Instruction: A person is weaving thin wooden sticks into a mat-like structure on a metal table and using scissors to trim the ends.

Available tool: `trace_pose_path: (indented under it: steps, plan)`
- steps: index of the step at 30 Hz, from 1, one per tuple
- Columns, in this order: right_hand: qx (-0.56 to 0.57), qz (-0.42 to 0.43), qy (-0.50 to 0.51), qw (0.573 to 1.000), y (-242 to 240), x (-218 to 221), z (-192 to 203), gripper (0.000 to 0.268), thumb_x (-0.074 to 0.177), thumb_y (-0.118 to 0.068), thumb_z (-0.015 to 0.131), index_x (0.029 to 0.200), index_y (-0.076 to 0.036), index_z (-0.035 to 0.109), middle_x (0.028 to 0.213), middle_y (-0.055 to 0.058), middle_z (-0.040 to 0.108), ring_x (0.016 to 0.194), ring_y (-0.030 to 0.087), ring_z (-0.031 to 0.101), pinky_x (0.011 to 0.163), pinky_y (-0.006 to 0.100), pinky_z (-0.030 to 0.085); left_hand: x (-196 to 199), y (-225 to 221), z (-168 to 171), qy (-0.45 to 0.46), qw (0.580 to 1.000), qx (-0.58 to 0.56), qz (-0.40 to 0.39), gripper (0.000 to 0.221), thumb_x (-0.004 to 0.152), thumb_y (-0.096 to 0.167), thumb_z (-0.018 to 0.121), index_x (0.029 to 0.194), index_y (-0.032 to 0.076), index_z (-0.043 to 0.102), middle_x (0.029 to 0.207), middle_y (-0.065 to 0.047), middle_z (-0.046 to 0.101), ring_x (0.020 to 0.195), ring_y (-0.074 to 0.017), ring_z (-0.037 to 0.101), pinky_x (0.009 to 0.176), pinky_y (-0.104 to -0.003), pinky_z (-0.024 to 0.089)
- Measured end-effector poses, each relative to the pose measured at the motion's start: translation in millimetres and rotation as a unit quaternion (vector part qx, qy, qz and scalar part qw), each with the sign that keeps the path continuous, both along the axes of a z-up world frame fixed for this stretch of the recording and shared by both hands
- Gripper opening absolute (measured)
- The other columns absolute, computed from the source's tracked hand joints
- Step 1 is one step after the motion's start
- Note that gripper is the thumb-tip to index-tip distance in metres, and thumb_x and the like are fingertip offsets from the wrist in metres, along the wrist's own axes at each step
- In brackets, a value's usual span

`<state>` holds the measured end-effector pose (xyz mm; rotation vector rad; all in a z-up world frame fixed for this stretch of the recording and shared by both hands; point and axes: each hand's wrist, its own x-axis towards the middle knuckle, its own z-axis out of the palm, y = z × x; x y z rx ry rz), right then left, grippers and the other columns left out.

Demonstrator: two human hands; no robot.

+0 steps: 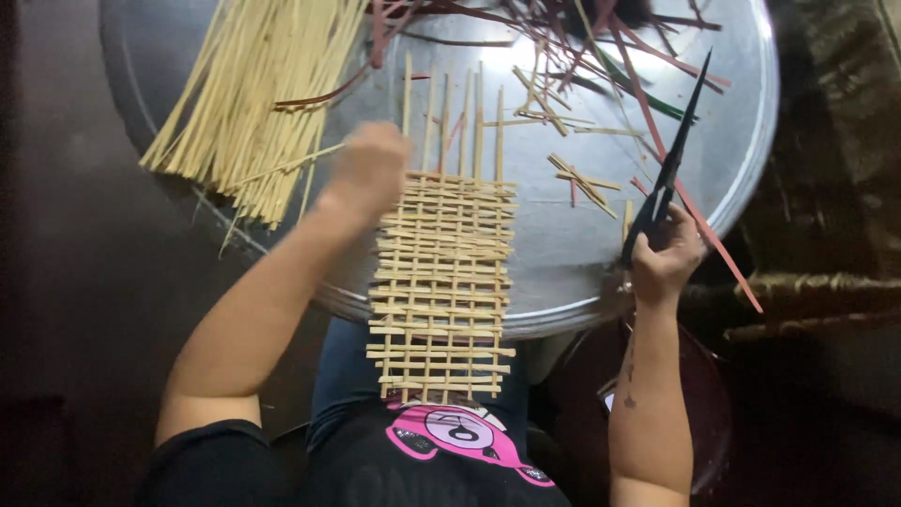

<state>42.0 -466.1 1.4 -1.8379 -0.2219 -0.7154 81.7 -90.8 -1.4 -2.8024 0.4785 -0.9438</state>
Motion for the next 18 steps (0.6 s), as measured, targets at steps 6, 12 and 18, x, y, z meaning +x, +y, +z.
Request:
trace_pose_path:
  steps: [6,12,18]
  plan:
    - [-0.139,-0.092,0.056,0.984,15.2,-12.1,12.9,0.039,0.067,-0.007,0.053,0.105,0.001,0.053,0.092,0.012,0.059,0.079,0.022,0.058,0.069,0.030,0.048,-10.8,95.2,24.0,0.132,0.947,-0.220,0.195,0.015,0.075,-0.003,0.045,0.081,-0.006,0.058,0.093,-0.026,0.050,0.076,-0.0380,0.049,0.064,-0.045,0.047]
    - [-0.310,-0.108,0.012,0.945,10.9,-7.5,-1.3,0.039,0.067,-0.017,0.062,0.105,-0.005,0.059,0.084,0.008,0.062,0.076,0.025,0.059,0.070,0.036,0.046,6.0,147.6,-5.5,0.108,0.942,-0.211,0.236,0.033,0.081,0.034,0.055,0.080,0.003,0.064,0.079,-0.021,0.055,0.080,-0.0333,0.048,0.071,-0.040,0.040]
    - [-0.402,-0.081,-0.045,0.911,12.8,-8.2,-9.6,0.048,0.070,-0.019,0.067,0.116,-0.004,0.060,0.090,0.014,0.064,0.080,0.029,0.060,0.070,0.037,0.046,-2.3,130.7,-13.1,0.200,0.905,-0.321,0.193,0.028,0.062,0.037,0.057,0.071,0.012,0.063,0.070,-0.011,0.060,0.060,-0.0325,0.058,0.048,-0.041,0.043]
